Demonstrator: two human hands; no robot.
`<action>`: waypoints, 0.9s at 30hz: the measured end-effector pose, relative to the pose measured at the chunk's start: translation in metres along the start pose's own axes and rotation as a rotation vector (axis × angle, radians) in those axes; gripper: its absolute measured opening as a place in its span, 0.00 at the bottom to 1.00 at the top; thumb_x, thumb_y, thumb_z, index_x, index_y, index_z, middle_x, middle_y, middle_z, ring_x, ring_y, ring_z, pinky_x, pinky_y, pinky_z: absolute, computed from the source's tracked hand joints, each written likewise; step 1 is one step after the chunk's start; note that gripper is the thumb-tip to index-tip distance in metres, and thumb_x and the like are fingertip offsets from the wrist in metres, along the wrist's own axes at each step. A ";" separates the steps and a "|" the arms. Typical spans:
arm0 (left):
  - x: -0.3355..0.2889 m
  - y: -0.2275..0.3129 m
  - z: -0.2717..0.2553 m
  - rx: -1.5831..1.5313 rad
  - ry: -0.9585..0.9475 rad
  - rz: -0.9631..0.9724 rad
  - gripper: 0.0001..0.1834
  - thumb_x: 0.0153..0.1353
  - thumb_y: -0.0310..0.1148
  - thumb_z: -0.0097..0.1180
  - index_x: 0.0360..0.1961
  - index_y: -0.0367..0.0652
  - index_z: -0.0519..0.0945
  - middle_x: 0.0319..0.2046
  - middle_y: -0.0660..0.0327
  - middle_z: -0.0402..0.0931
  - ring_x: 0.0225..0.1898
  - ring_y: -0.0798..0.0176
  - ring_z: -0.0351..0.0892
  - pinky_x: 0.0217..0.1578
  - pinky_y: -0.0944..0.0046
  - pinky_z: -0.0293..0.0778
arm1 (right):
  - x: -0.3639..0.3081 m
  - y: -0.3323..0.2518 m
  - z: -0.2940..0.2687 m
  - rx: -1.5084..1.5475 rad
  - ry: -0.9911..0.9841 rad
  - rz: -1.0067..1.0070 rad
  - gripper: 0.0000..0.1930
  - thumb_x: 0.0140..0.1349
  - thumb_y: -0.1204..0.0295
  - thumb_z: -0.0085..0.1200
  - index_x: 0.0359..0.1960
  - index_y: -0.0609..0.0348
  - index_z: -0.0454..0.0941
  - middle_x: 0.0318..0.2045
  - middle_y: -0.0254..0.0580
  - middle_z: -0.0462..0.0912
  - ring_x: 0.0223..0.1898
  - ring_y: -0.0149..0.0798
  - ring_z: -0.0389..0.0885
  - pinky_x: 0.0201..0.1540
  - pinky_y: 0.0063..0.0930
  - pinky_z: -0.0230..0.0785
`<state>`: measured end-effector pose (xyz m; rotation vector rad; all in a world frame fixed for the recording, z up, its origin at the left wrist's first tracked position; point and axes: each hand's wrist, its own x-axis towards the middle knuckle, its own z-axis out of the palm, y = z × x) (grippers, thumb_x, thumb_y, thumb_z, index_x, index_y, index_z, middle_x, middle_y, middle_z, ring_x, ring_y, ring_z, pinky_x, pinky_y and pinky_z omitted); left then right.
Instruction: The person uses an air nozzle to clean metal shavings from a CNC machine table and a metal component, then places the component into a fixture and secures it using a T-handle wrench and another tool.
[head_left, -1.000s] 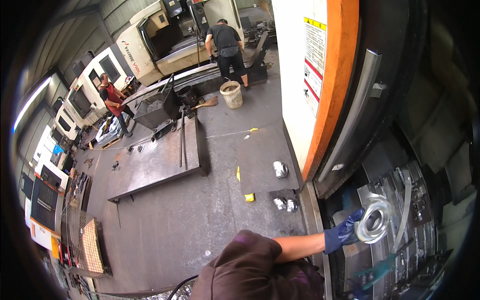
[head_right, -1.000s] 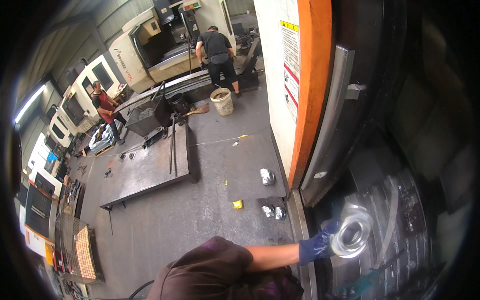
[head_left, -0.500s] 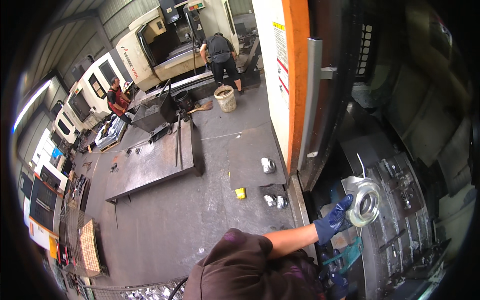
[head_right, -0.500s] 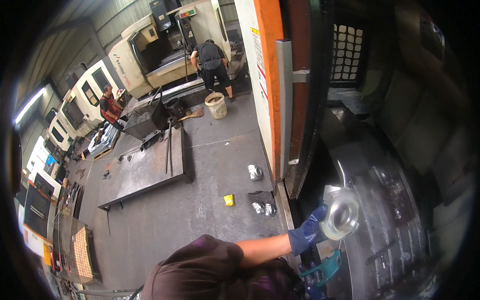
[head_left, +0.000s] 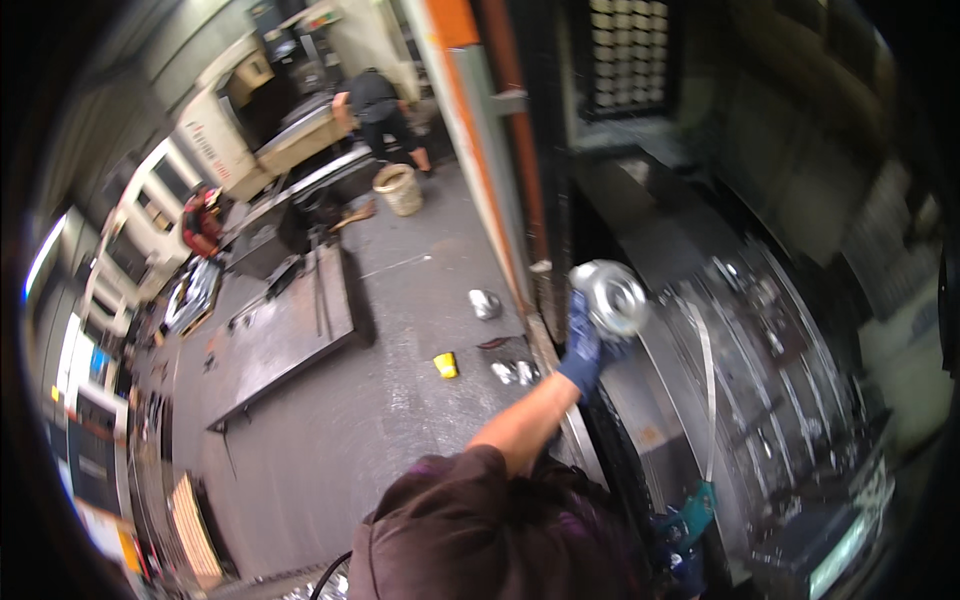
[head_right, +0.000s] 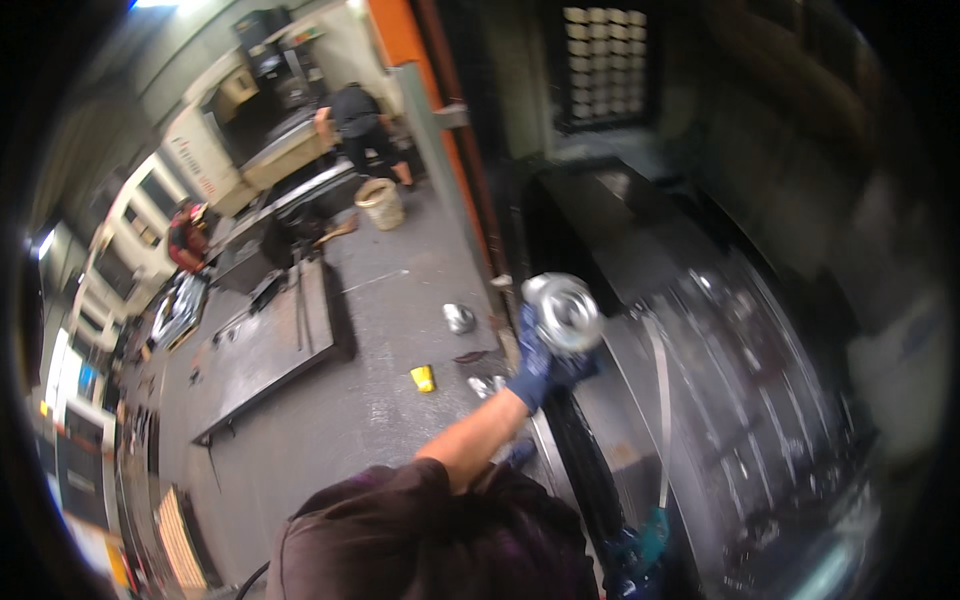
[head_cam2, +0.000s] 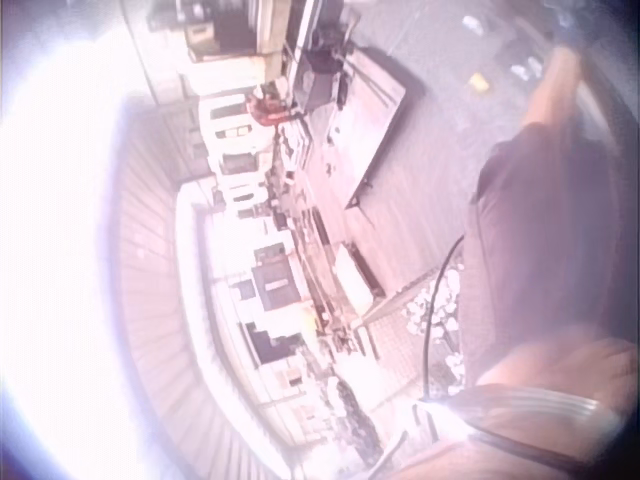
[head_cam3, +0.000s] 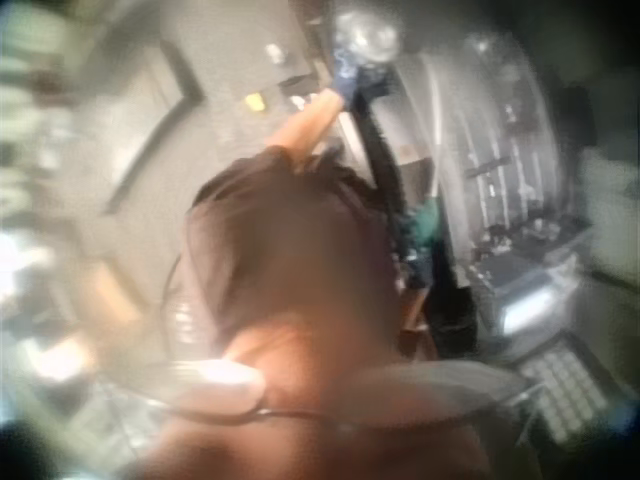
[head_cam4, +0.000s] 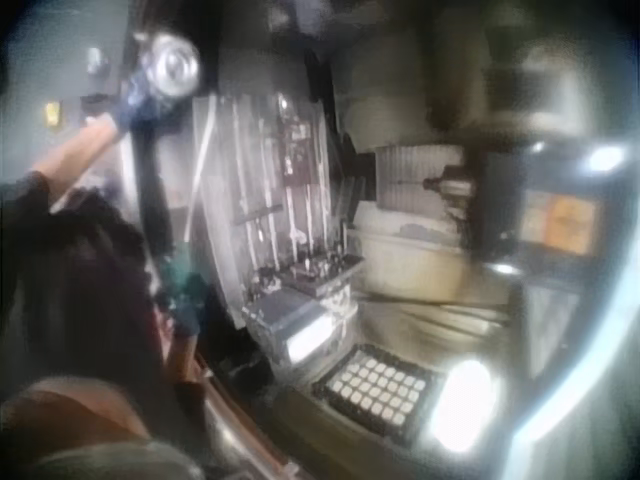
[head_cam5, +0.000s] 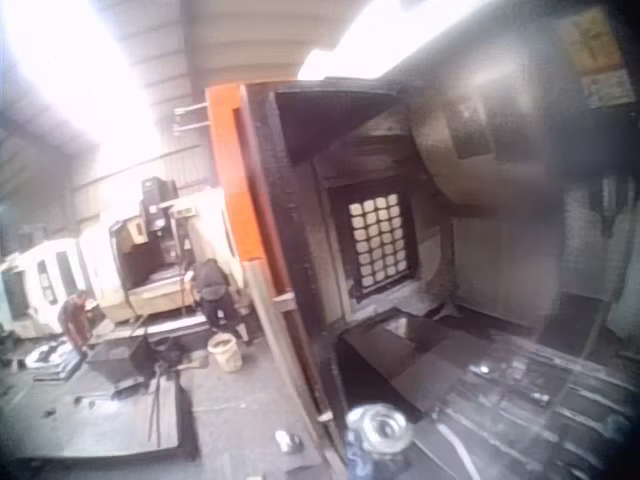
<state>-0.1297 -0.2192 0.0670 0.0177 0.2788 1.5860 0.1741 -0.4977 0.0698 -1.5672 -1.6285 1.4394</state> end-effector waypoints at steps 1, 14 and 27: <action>0.006 0.009 0.010 -0.059 0.043 -0.009 0.29 0.61 0.59 0.45 0.53 0.49 0.72 0.48 0.59 0.75 0.46 0.56 0.77 0.49 0.53 0.76 | -0.005 -0.001 -0.001 -0.009 0.010 0.006 0.19 0.60 0.70 0.53 0.53 0.59 0.74 0.47 0.45 0.79 0.48 0.41 0.74 0.53 0.33 0.65; 0.092 0.028 -0.010 -0.064 0.159 -0.160 0.43 0.56 0.65 0.47 0.62 0.41 0.64 0.58 0.46 0.66 0.57 0.42 0.68 0.58 0.45 0.68 | 0.001 -0.027 0.026 -0.034 0.070 0.105 0.19 0.60 0.72 0.53 0.54 0.59 0.73 0.48 0.46 0.79 0.51 0.42 0.74 0.55 0.33 0.65; 0.098 0.035 -0.018 0.081 0.178 -0.134 0.40 0.57 0.68 0.38 0.61 0.50 0.67 0.58 0.51 0.68 0.58 0.45 0.68 0.60 0.39 0.61 | -0.004 -0.050 0.028 -0.020 0.086 0.088 0.20 0.59 0.74 0.53 0.55 0.59 0.72 0.50 0.46 0.78 0.53 0.42 0.74 0.57 0.33 0.64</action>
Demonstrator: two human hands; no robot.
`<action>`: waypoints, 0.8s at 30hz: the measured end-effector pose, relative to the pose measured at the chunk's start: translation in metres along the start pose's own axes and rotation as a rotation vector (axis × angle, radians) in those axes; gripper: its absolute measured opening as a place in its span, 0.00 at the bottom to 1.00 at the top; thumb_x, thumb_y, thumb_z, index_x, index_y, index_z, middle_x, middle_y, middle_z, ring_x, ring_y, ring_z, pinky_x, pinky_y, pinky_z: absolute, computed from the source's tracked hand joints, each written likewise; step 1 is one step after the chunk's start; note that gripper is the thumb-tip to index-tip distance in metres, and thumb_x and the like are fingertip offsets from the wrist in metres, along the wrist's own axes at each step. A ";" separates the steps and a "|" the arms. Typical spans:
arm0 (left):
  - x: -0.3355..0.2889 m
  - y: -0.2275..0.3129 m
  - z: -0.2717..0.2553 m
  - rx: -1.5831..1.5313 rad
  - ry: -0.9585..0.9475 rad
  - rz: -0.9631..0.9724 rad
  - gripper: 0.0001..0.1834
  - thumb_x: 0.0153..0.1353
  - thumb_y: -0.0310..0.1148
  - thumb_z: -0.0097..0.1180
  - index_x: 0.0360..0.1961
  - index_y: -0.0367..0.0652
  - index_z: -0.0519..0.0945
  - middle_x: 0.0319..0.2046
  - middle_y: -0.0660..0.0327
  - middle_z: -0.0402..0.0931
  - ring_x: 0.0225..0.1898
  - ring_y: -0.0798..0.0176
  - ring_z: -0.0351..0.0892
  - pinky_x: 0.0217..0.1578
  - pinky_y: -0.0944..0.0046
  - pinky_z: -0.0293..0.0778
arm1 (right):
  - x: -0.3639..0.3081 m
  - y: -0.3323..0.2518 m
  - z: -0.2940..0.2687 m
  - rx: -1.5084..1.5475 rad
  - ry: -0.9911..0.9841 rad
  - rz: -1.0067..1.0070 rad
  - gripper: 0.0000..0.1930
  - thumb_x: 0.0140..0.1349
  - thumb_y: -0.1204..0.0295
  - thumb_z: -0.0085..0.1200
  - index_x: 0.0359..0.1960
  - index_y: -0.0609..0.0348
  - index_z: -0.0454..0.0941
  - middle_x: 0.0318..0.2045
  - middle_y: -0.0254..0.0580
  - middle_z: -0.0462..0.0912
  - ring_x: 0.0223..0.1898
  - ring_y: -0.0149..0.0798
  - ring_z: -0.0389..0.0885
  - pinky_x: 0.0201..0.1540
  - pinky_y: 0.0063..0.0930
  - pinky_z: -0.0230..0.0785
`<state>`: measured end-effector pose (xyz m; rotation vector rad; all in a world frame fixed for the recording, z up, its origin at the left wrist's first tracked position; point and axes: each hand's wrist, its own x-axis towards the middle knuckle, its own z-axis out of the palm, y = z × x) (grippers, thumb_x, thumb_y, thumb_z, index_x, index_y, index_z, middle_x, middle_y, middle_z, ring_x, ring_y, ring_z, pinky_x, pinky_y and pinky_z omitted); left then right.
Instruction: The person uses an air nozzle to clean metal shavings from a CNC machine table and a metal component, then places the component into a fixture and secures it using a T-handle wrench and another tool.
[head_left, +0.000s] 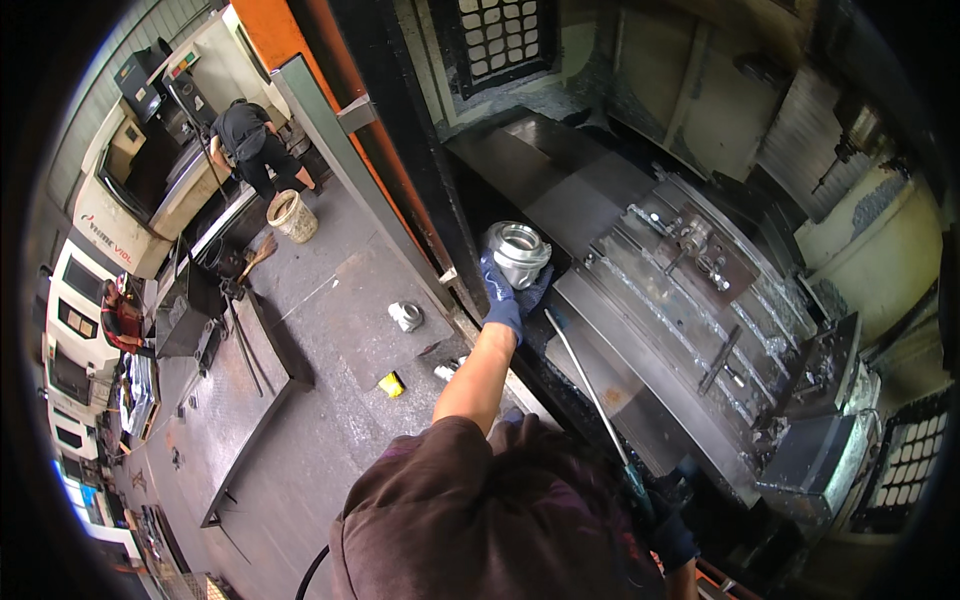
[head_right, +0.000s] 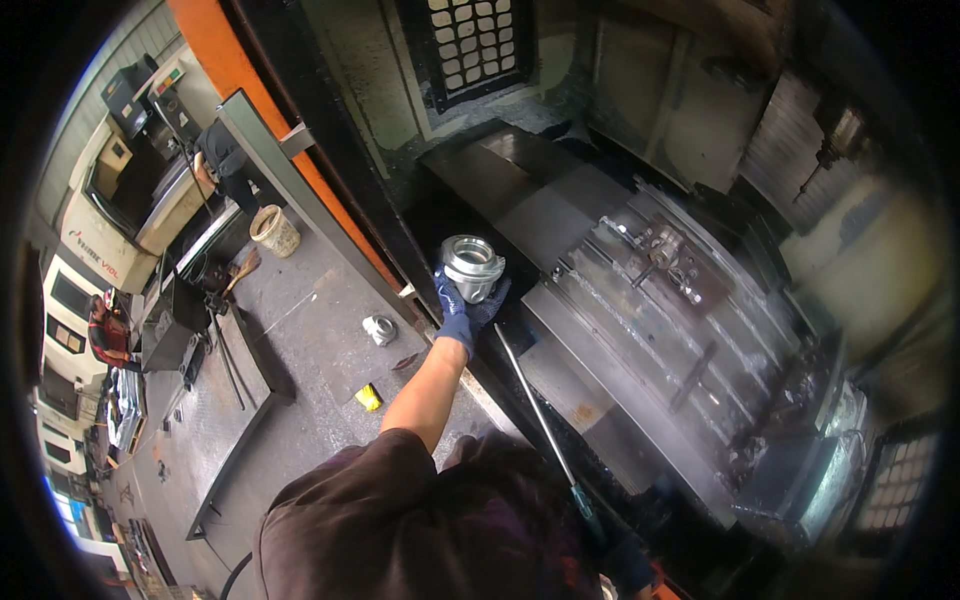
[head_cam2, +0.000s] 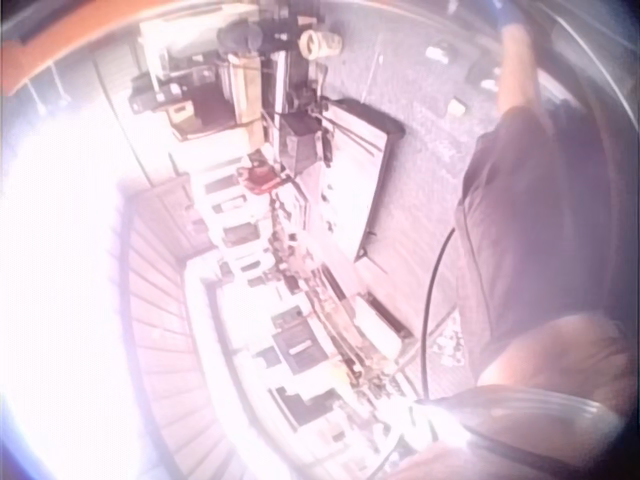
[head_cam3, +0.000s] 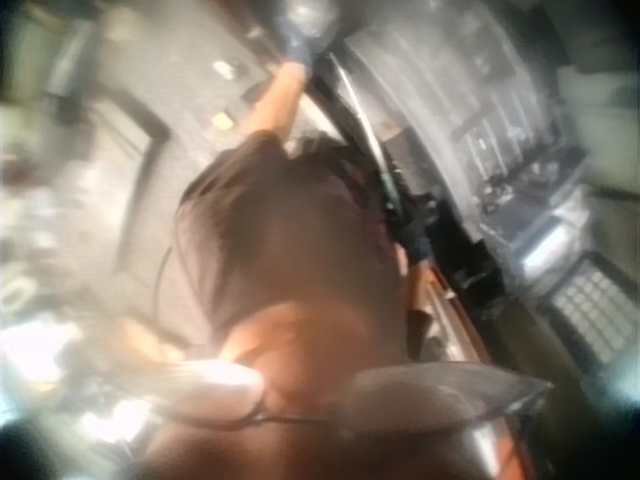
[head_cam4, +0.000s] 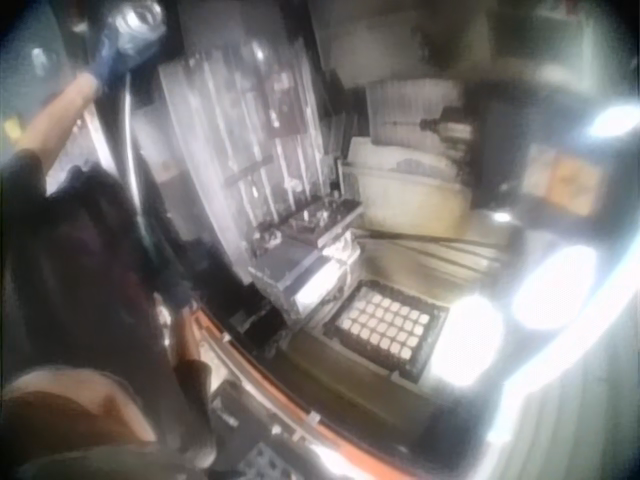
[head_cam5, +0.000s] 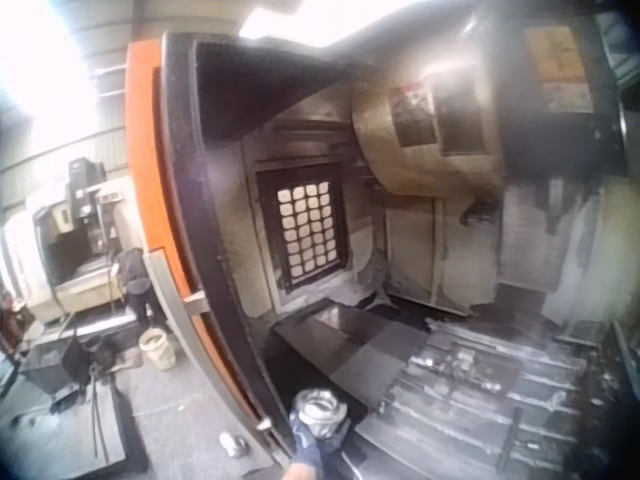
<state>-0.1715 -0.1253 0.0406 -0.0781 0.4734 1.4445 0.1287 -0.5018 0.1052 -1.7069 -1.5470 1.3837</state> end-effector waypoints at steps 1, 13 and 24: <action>-0.002 -0.002 -0.003 0.024 -0.005 0.000 0.40 0.57 0.68 0.37 0.61 0.51 0.67 0.58 0.52 0.68 0.58 0.46 0.68 0.60 0.39 0.60 | -0.001 0.004 0.000 -0.013 -0.001 -0.001 0.20 0.59 0.74 0.53 0.55 0.59 0.72 0.50 0.46 0.79 0.53 0.42 0.74 0.56 0.33 0.64; 0.002 -0.005 -0.047 0.216 -0.058 -0.037 0.37 0.58 0.69 0.32 0.59 0.58 0.69 0.57 0.59 0.69 0.60 0.51 0.65 0.61 0.30 0.49 | -0.016 0.070 0.002 -0.088 -0.025 0.006 0.17 0.61 0.75 0.52 0.53 0.59 0.75 0.45 0.44 0.81 0.47 0.37 0.77 0.51 0.30 0.68; -0.045 -0.038 0.006 0.184 0.069 0.031 0.39 0.59 0.69 0.39 0.62 0.54 0.63 0.57 0.56 0.68 0.53 0.46 0.73 0.52 0.35 0.68 | -0.003 0.039 -0.003 -0.024 -0.027 0.066 0.24 0.50 0.71 0.60 0.52 0.57 0.76 0.43 0.52 0.81 0.45 0.48 0.79 0.51 0.36 0.69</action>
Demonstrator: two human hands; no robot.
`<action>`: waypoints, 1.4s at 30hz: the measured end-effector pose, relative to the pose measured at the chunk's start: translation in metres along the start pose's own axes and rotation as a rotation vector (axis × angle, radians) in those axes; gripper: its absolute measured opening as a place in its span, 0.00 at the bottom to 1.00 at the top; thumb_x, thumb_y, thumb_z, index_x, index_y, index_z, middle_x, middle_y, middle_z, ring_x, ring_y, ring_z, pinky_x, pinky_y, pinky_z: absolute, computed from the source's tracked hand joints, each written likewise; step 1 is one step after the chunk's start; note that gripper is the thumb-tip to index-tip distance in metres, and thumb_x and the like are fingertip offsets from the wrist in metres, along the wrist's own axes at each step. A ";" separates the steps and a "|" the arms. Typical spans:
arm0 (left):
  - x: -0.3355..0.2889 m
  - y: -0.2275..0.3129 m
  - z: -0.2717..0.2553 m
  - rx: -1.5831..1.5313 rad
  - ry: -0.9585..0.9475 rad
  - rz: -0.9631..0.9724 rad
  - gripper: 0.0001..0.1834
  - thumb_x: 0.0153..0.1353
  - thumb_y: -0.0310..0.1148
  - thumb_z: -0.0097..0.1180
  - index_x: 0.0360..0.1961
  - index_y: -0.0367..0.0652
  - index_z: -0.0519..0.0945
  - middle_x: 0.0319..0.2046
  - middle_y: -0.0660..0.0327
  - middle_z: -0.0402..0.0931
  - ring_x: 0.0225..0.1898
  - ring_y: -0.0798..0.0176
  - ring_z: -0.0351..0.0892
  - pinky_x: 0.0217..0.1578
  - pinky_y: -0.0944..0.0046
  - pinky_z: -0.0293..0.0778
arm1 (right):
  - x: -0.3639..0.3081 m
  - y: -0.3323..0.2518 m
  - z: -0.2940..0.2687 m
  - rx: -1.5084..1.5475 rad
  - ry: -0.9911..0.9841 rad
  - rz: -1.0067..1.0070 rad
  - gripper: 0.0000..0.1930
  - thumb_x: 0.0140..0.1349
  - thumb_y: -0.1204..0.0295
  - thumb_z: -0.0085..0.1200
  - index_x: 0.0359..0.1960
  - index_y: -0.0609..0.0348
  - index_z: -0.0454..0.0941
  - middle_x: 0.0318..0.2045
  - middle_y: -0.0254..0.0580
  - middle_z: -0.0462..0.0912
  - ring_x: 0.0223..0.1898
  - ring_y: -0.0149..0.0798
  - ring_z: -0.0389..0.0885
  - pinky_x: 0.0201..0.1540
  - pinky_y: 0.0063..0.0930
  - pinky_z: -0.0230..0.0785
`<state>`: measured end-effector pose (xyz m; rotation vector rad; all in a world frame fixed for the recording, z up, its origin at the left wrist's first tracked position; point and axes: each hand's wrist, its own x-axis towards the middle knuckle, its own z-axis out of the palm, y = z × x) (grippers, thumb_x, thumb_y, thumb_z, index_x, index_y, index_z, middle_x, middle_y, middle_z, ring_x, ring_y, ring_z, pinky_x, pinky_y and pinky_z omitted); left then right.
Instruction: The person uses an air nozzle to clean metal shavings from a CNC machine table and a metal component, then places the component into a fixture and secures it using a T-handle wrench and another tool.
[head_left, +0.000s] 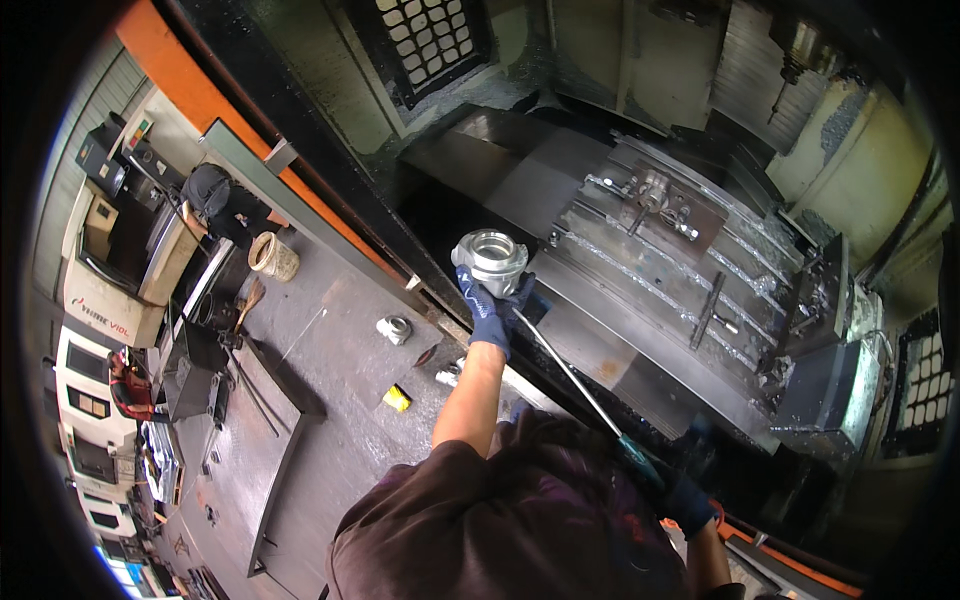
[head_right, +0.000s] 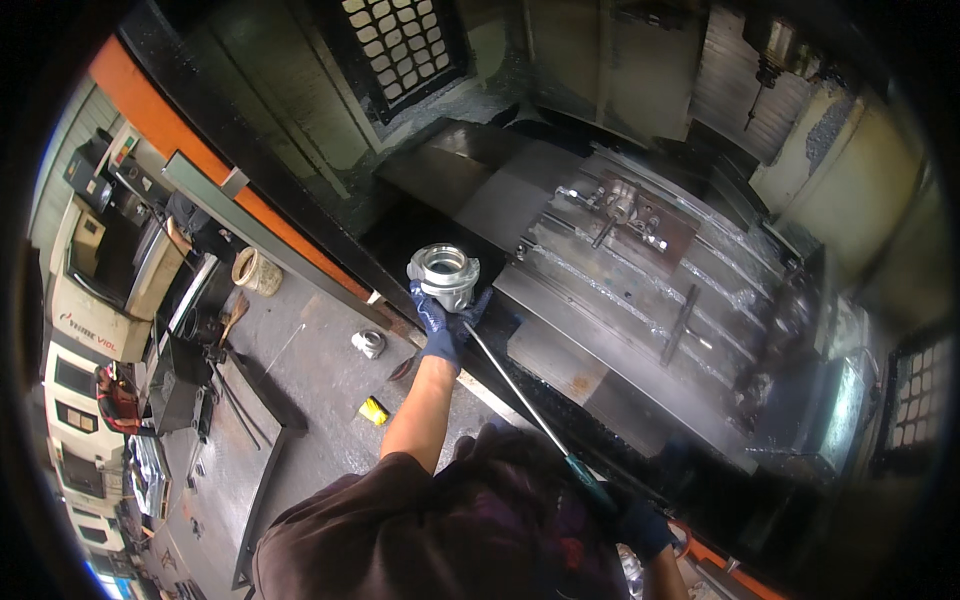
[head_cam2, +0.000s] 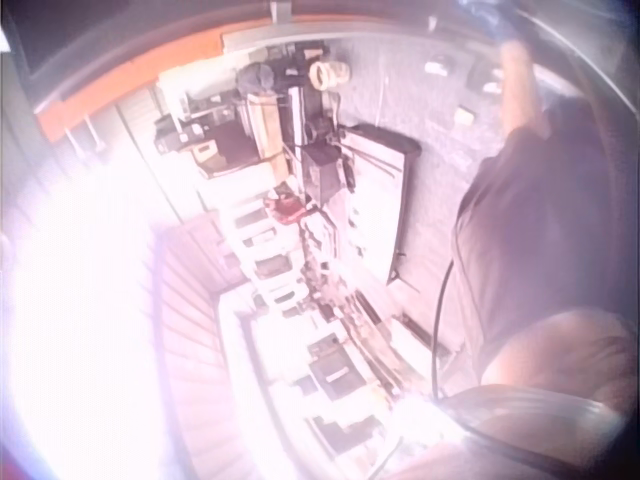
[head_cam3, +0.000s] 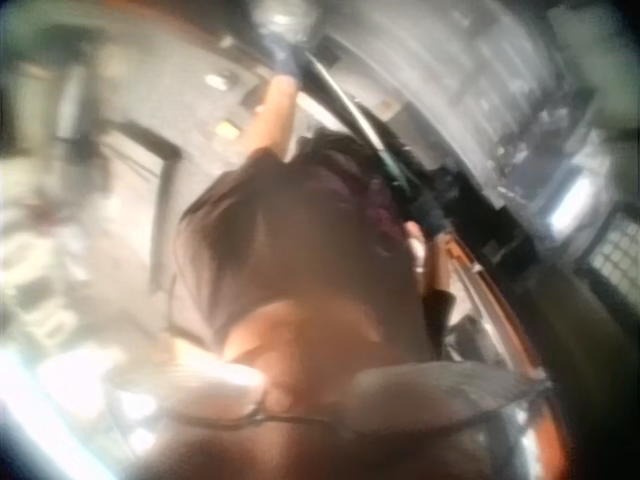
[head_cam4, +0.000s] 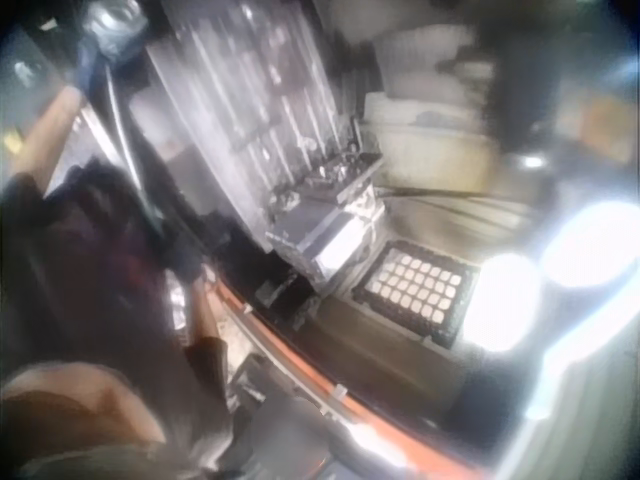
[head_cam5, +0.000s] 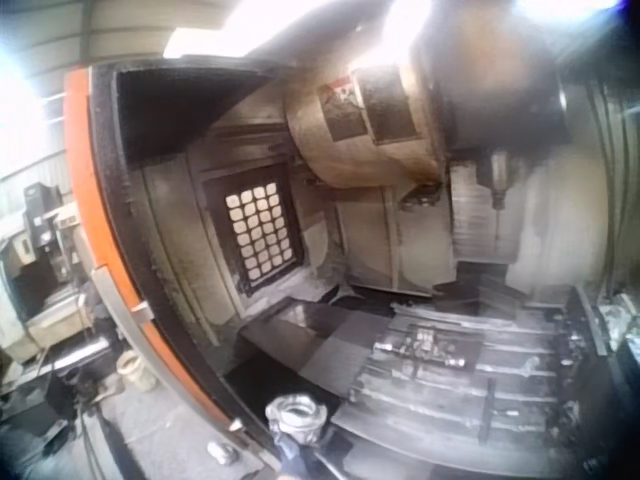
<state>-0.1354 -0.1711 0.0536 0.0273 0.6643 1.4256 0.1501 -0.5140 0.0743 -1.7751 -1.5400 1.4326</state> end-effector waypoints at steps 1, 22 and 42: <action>0.000 -0.001 0.001 0.019 0.005 0.009 0.39 0.58 0.69 0.39 0.62 0.54 0.63 0.57 0.56 0.69 0.53 0.46 0.73 0.52 0.36 0.69 | -0.002 -0.003 -0.001 0.016 -0.009 0.004 0.24 0.50 0.72 0.60 0.52 0.58 0.76 0.43 0.51 0.81 0.45 0.46 0.79 0.51 0.35 0.69; 0.043 0.035 -0.032 0.288 -0.334 -0.006 0.38 0.58 0.63 0.50 0.61 0.49 0.65 0.56 0.57 0.69 0.54 0.53 0.72 0.56 0.47 0.70 | -0.021 -0.040 0.006 0.158 0.033 0.081 0.26 0.45 0.81 0.63 0.51 0.60 0.77 0.43 0.38 0.82 0.44 0.29 0.75 0.53 0.26 0.66; 0.031 0.054 -0.056 0.607 -0.352 -0.071 0.29 0.66 0.49 0.47 0.61 0.43 0.67 0.54 0.60 0.73 0.54 0.62 0.73 0.54 0.63 0.70 | 0.006 -0.059 0.006 -0.053 0.161 -0.069 0.22 0.54 0.74 0.58 0.53 0.56 0.75 0.43 0.51 0.82 0.45 0.45 0.80 0.50 0.33 0.70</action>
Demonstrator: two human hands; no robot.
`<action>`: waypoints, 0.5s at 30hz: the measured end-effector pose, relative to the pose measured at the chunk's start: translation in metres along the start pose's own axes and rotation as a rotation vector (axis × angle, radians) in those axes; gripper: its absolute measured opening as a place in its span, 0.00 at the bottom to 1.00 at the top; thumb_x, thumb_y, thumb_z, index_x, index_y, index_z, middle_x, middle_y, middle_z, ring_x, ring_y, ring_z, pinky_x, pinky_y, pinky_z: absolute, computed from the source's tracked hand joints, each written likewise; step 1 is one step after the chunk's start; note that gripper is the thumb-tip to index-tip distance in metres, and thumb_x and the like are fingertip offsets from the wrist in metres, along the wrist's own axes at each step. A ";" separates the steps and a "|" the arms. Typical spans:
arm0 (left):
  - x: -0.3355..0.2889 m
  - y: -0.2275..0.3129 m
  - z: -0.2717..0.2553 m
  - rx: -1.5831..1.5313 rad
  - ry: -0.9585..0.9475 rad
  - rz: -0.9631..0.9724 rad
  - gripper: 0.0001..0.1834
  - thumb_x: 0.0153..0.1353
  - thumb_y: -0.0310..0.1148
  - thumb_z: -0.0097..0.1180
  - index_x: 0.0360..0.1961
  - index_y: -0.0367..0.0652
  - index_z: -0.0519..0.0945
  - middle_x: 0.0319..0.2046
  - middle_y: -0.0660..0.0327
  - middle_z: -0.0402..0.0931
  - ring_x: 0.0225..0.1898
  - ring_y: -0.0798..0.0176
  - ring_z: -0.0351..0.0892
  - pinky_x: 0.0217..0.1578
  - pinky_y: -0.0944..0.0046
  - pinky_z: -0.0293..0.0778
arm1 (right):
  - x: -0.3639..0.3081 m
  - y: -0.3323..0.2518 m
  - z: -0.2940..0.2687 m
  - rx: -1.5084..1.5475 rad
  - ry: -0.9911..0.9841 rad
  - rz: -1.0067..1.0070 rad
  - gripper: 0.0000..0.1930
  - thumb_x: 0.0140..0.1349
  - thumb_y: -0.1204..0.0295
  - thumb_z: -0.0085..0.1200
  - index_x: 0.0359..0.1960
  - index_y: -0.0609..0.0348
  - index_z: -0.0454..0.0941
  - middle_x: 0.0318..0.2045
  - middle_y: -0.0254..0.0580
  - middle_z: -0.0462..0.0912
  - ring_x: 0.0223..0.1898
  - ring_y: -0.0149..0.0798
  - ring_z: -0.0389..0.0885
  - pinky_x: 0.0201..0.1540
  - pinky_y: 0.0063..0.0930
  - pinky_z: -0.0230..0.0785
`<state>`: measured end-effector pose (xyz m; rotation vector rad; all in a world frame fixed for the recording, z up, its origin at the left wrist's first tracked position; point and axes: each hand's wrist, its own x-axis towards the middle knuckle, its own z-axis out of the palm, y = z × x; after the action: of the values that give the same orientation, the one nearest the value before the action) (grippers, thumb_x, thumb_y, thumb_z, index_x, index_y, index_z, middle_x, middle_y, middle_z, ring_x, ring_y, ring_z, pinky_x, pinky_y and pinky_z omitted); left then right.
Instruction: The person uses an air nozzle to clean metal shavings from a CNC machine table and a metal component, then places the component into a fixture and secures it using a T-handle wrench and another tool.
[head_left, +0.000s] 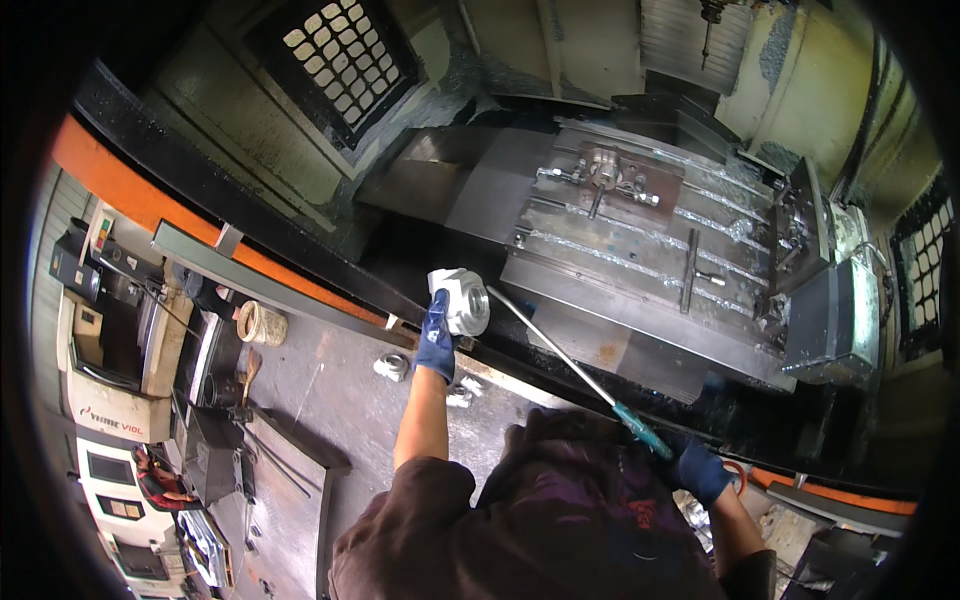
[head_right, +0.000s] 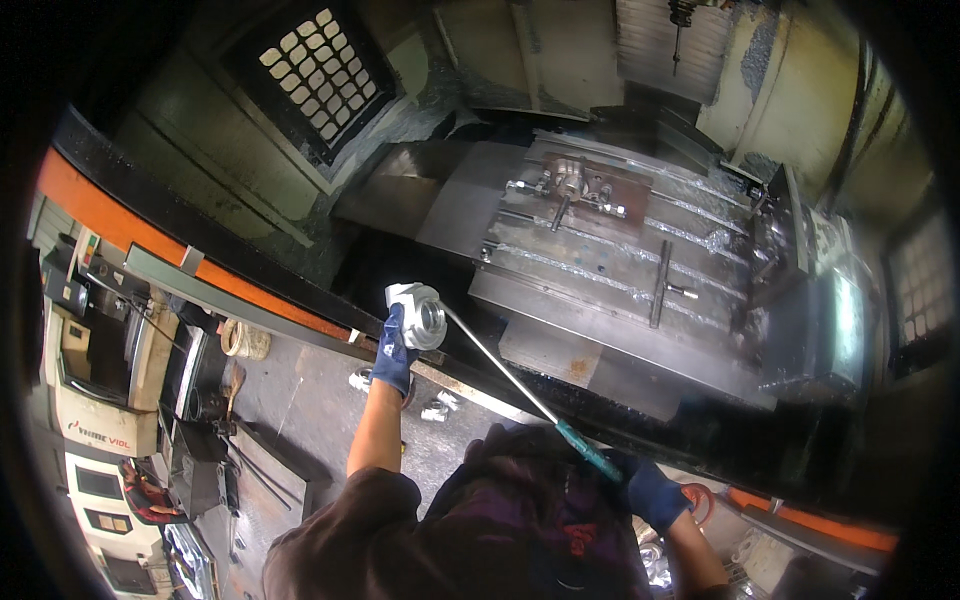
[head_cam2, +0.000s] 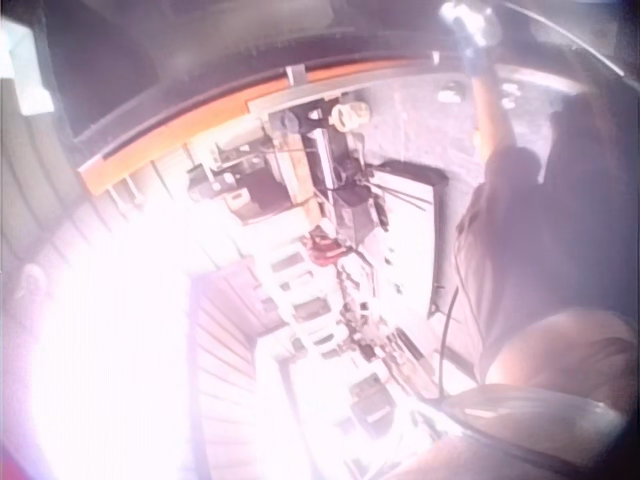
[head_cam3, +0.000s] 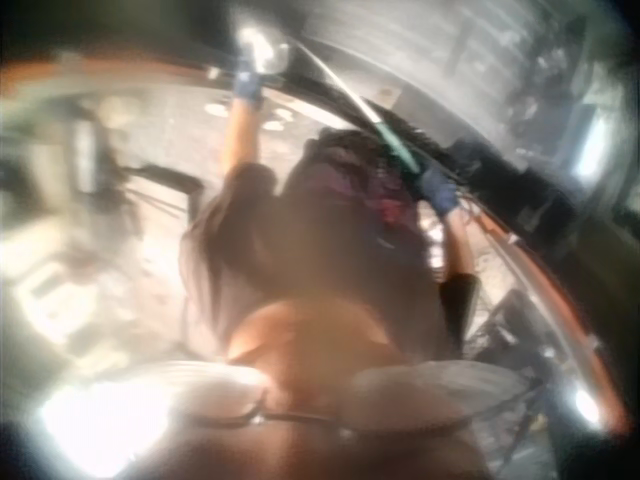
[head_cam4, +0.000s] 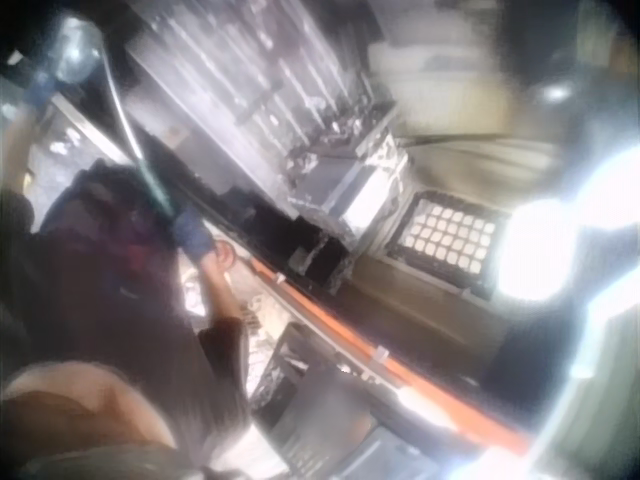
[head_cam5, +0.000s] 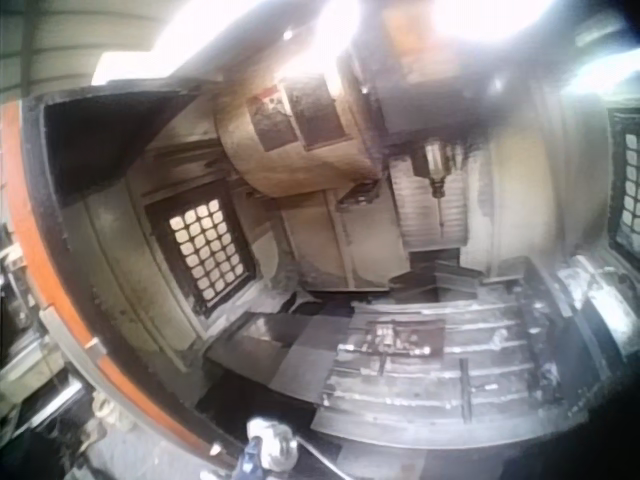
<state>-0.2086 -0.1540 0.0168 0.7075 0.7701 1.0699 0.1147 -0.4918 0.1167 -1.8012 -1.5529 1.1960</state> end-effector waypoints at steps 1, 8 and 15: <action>0.000 -0.002 -0.007 -0.028 0.004 0.014 0.28 0.66 0.48 0.48 0.61 0.41 0.68 0.54 0.59 0.72 0.54 0.62 0.73 0.54 0.63 0.70 | 0.004 0.002 0.002 -0.043 -0.008 0.040 0.19 0.55 0.69 0.58 0.50 0.54 0.76 0.42 0.54 0.81 0.45 0.53 0.79 0.47 0.38 0.71; -0.005 0.005 0.019 0.209 -0.032 0.027 0.27 0.66 0.46 0.48 0.60 0.39 0.68 0.53 0.59 0.73 0.54 0.63 0.72 0.55 0.66 0.67 | 0.007 0.012 -0.001 -0.032 -0.089 0.306 0.19 0.55 0.65 0.60 0.49 0.52 0.77 0.36 0.51 0.81 0.38 0.47 0.79 0.40 0.36 0.71; 0.010 0.010 0.023 0.175 -0.075 0.033 0.25 0.65 0.43 0.49 0.58 0.39 0.70 0.52 0.59 0.74 0.53 0.63 0.72 0.55 0.66 0.65 | -0.011 0.016 -0.005 0.165 -0.209 0.468 0.15 0.57 0.66 0.60 0.45 0.54 0.78 0.24 0.38 0.82 0.20 0.25 0.75 0.24 0.26 0.70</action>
<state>-0.1913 -0.1446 0.0358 0.9066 0.7954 1.0074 0.1277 -0.5058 0.1094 -2.0421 -1.1187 1.7202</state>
